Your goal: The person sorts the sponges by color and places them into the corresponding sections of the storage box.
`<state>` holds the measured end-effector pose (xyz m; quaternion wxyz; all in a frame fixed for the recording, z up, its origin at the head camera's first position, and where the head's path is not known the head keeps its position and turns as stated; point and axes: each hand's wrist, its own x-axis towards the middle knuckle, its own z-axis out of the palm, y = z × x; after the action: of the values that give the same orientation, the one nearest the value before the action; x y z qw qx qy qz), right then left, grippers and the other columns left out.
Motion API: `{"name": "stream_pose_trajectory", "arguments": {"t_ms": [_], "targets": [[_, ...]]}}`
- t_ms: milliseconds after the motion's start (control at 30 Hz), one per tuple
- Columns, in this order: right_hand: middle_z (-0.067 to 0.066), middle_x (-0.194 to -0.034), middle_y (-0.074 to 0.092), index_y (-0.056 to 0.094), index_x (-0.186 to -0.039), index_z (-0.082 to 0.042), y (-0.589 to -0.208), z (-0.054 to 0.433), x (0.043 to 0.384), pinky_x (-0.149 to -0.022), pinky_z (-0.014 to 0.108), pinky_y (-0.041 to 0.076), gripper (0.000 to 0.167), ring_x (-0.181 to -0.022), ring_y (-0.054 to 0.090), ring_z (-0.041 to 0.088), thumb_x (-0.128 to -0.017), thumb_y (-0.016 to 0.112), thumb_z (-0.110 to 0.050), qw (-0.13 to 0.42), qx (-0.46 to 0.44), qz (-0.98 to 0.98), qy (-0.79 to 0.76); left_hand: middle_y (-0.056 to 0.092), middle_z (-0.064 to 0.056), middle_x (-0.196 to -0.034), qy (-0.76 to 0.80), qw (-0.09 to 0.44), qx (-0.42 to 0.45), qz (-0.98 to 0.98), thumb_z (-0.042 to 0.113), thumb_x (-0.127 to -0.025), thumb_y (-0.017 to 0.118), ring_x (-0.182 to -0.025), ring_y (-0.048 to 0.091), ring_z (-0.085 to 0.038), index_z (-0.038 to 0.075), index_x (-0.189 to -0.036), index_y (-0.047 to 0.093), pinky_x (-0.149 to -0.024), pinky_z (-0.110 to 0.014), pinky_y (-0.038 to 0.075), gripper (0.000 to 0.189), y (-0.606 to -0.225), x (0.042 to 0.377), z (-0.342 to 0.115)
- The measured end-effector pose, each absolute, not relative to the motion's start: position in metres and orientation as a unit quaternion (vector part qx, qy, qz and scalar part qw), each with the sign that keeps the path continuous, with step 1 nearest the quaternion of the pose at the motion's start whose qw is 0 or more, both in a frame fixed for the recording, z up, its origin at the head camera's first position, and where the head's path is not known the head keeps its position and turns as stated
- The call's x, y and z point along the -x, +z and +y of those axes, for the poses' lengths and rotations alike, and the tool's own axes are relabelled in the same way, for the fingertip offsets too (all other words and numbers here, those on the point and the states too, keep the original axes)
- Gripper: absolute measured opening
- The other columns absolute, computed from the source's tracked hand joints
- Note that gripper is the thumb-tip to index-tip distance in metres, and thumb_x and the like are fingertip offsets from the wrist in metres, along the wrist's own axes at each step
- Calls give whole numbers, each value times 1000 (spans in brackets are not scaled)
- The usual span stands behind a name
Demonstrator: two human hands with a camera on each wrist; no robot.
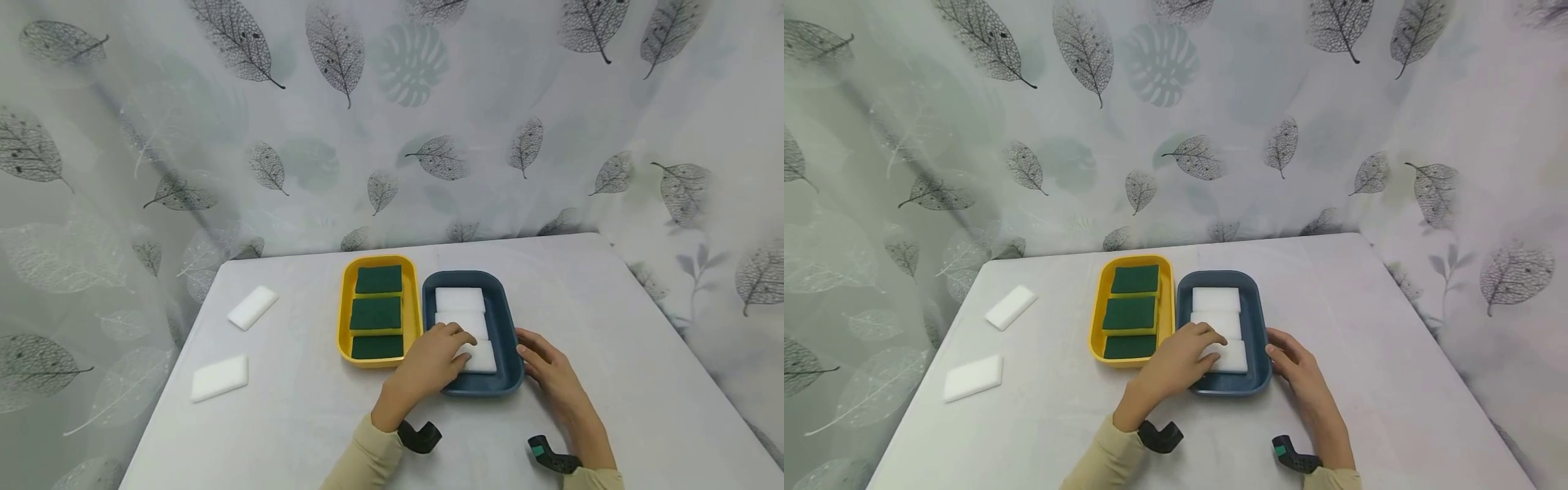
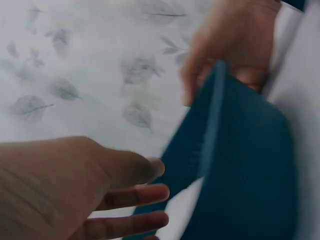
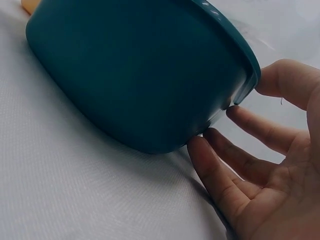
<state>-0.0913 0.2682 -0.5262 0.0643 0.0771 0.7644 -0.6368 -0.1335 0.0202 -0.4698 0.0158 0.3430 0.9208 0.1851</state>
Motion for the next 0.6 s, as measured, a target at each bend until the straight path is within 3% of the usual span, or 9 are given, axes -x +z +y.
{"name": "stream_pose_trajectory", "arguments": {"t_ms": [200,400,600], "targets": [[17,-163,42,42,-158,-9,-527,267,93,-93,8,48,62,-116,52,-14,-108,55,-44,64,-72,767,-634,70,4,-128,363,32,-333,870,26,-108,59,-112,66,-15,21,-133,69,-94,-26,57,27,-446,135,-6],[17,-163,42,42,-158,-8,-527,267,93,-94,7,48,63,-117,52,-14,-108,55,-43,66,-74,761,-641,71,3,-128,467,-18,-290,835,18,-107,59,-107,63,-12,18,-134,67,-95,-38,59,27,-435,140,-28],[17,-164,41,41,-158,-8,-528,268,92,-93,7,47,63,-117,51,-15,-108,55,-43,64,-77,762,-640,71,4,-128,520,-69,-221,822,17,-107,59,-112,64,-13,19,-134,66,-98,-39,58,28,-435,146,-47]]}}
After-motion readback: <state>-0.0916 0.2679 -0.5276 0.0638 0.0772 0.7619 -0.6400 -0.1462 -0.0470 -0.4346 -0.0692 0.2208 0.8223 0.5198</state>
